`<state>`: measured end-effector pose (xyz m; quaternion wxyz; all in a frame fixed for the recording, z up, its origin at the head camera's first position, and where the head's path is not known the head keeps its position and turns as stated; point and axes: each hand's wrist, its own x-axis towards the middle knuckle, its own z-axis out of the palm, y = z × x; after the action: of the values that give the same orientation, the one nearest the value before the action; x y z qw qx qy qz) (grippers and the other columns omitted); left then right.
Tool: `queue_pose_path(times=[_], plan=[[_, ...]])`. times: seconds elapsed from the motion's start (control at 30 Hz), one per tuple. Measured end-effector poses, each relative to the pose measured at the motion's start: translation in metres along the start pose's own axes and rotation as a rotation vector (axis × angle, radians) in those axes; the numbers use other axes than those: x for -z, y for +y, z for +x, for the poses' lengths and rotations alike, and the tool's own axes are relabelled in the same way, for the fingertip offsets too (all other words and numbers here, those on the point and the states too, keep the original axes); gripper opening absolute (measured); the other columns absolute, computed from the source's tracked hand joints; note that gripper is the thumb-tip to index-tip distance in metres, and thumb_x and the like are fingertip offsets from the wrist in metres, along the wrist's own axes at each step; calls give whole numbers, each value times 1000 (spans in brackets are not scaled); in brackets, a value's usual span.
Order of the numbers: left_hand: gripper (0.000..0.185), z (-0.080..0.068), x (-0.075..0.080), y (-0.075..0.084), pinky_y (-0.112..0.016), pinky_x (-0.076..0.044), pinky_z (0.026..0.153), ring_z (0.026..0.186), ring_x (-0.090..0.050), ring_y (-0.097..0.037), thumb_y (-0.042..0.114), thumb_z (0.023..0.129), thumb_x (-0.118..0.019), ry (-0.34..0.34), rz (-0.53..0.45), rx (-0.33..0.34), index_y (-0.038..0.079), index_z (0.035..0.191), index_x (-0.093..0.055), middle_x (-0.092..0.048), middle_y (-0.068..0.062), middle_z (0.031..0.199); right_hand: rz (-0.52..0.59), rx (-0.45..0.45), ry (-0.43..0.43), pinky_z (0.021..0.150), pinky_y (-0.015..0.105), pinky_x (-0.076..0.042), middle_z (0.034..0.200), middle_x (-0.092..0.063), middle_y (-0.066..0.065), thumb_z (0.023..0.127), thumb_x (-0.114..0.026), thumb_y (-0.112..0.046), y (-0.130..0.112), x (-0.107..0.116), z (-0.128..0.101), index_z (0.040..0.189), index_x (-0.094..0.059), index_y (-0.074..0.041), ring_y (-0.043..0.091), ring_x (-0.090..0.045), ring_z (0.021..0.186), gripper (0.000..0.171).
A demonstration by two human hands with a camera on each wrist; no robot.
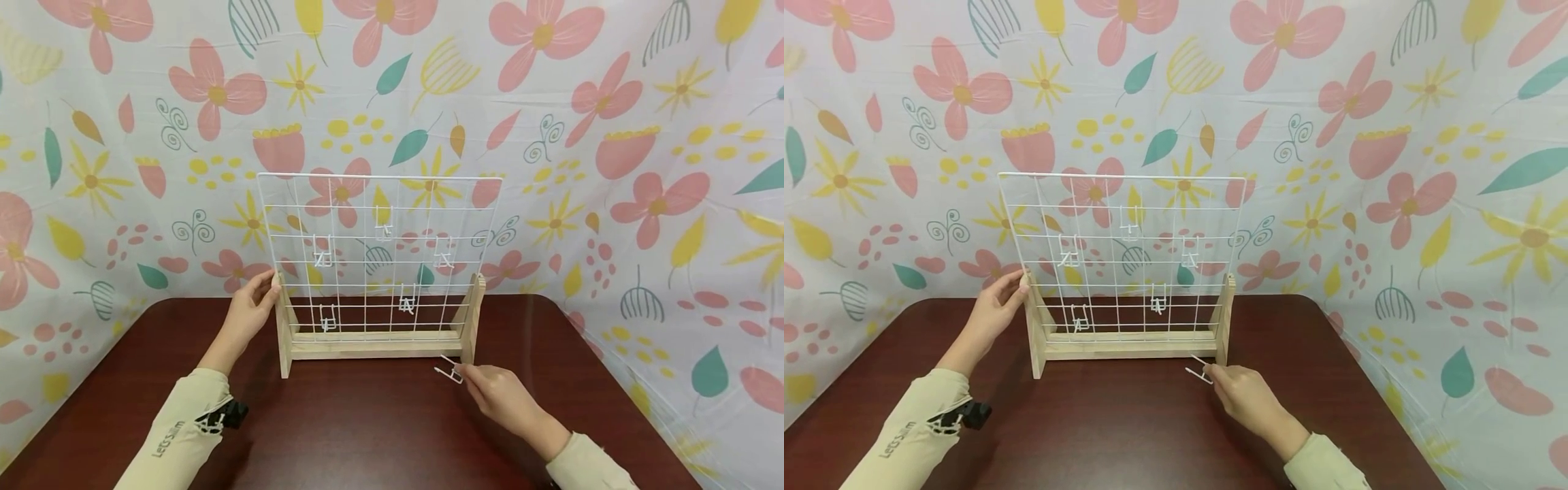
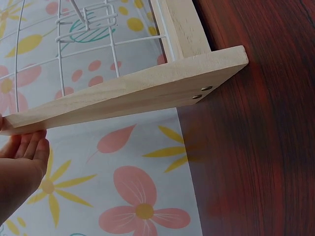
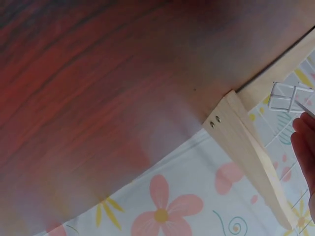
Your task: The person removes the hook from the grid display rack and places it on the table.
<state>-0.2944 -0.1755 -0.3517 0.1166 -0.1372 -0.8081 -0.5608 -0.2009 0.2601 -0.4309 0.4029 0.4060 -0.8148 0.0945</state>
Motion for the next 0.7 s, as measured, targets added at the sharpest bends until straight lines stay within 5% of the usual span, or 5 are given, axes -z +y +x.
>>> queue_pose_path(times=[0.7], plan=[[50,2,0,-2,-9,-42,87,125,-47,-34,17,102,-49,-9,-9,-1,-5,145,-35,-48,-27,136,-5,4,-82,52,27,-49,71,-64,-2,105,-26,-21,1,-12,-8,95,-65,-5,10,-61,60,43]])
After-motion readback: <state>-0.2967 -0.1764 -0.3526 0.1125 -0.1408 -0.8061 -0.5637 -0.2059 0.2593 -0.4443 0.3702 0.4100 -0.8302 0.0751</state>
